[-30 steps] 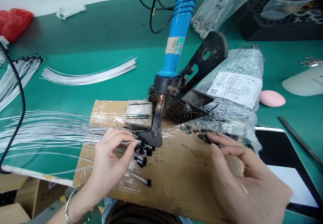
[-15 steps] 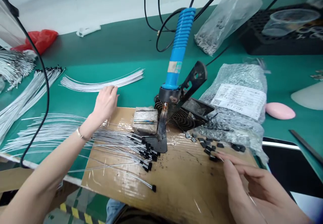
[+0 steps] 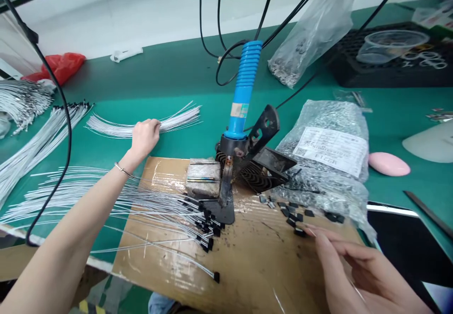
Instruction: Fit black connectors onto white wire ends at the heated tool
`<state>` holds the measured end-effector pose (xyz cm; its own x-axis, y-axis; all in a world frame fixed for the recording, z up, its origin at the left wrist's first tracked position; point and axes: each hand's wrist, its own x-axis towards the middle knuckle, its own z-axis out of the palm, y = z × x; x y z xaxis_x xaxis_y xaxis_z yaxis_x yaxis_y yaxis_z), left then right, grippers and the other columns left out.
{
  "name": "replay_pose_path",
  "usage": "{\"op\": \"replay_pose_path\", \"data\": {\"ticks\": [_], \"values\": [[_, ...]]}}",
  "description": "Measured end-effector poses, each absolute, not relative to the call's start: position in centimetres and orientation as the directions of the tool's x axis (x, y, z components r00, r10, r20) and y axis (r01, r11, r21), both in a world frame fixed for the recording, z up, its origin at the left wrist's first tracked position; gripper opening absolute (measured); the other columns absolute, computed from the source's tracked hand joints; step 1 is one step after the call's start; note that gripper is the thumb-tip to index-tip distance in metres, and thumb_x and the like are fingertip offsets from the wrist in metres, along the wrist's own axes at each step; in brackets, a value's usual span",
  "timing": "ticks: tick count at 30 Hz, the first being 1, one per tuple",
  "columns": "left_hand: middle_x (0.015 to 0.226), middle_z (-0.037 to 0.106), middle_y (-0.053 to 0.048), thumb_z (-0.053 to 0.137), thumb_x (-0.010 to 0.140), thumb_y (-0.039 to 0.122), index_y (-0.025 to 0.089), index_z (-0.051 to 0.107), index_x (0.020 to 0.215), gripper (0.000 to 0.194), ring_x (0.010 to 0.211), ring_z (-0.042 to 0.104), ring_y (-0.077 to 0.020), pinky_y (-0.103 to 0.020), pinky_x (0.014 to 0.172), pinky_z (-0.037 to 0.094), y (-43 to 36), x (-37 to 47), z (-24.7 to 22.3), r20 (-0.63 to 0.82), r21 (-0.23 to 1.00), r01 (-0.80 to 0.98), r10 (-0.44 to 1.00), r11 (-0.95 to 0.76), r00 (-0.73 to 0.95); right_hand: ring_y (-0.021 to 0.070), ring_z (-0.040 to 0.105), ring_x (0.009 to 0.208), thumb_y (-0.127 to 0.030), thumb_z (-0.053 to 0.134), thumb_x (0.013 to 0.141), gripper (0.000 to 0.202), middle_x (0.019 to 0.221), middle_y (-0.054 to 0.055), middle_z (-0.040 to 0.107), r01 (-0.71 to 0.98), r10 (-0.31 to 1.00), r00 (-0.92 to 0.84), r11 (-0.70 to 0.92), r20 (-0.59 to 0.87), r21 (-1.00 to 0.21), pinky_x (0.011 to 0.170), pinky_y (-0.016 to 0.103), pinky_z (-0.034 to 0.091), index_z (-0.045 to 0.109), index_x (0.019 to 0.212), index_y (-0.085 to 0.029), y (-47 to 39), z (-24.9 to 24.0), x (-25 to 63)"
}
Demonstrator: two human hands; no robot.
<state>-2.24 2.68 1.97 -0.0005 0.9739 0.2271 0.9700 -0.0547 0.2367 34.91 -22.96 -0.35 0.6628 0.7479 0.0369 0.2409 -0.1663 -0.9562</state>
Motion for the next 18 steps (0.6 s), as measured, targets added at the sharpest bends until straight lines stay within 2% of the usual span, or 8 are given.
{"op": "replay_pose_path", "data": {"ticks": [4, 7, 10, 14, 18], "values": [[0.128, 0.073, -0.01, 0.07, 0.104, 0.034, 0.017, 0.07, 0.127, 0.028, 0.106, 0.074, -0.0262, -0.047, 0.091, 0.064, 2.1, -3.4, 2.8, 0.276, 0.448, 0.893, 0.957, -0.048, -0.087, 0.0415, 0.079, 0.096, -0.051, 0.095, 0.07, 0.033, 0.093, 0.014, 0.08, 0.203, 0.699, 0.713, -0.145, 0.045, -0.968, 0.111, 0.061, 0.055, 0.071, 0.07, -0.029, -22.7, -0.7, 34.7], [0.12, 0.075, -0.009, 0.07, 0.104, 0.034, 0.016, 0.072, 0.122, 0.025, 0.099, 0.075, -0.024, -0.043, 0.086, 0.065, 1.2, -4.0, 3.4, 0.281, 0.597, 0.798, 0.953, -0.083, -0.11, 0.0446, 0.077, 0.1, -0.047, 0.095, 0.071, 0.03, 0.094, 0.014, 0.079, 0.165, 0.693, 0.721, -0.157, 0.011, -0.974, 0.114, 0.067, 0.049, 0.071, 0.07, -0.029, -22.6, -1.3, 34.8], [0.116, 0.076, -0.008, 0.071, 0.104, 0.033, 0.015, 0.072, 0.119, 0.024, 0.096, 0.076, -0.0227, -0.041, 0.083, 0.065, 0.1, -4.6, 3.8, 0.278, 0.713, 0.691, 0.953, -0.119, -0.123, 0.0442, 0.078, 0.099, -0.044, 0.093, 0.072, 0.024, 0.093, 0.013, 0.081, 0.207, 0.72, 0.693, -0.156, 0.032, -0.966, 0.111, 0.063, 0.054, 0.072, 0.072, -0.031, -22.8, -2.3, 35.5], [0.116, 0.076, -0.008, 0.071, 0.103, 0.032, 0.015, 0.072, 0.119, 0.023, 0.096, 0.075, -0.0226, -0.042, 0.084, 0.065, -0.9, -5.2, 4.2, 0.265, 0.81, 0.568, 0.955, -0.144, -0.135, 0.0421, 0.082, 0.095, -0.047, 0.09, 0.076, 0.021, 0.092, 0.011, 0.084, 0.315, 0.742, 0.664, -0.166, 0.092, -0.934, 0.096, 0.052, 0.065, 0.073, 0.075, -0.033, -23.1, -3.4, 36.5], [0.11, 0.076, -0.007, 0.072, 0.103, 0.032, 0.015, 0.072, 0.115, 0.021, 0.09, 0.075, -0.021, -0.039, 0.08, 0.065, -1.3, -5.2, 4.8, 0.267, 0.841, 0.513, 0.956, -0.168, -0.124, 0.046, 0.081, 0.099, -0.045, 0.092, 0.072, 0.022, 0.093, 0.011, 0.084, 0.261, 0.734, 0.679, -0.209, 0.025, -0.943, 0.102, 0.057, 0.062, 0.074, 0.075, -0.033, -23.2, -3.8, 37.0]]}}
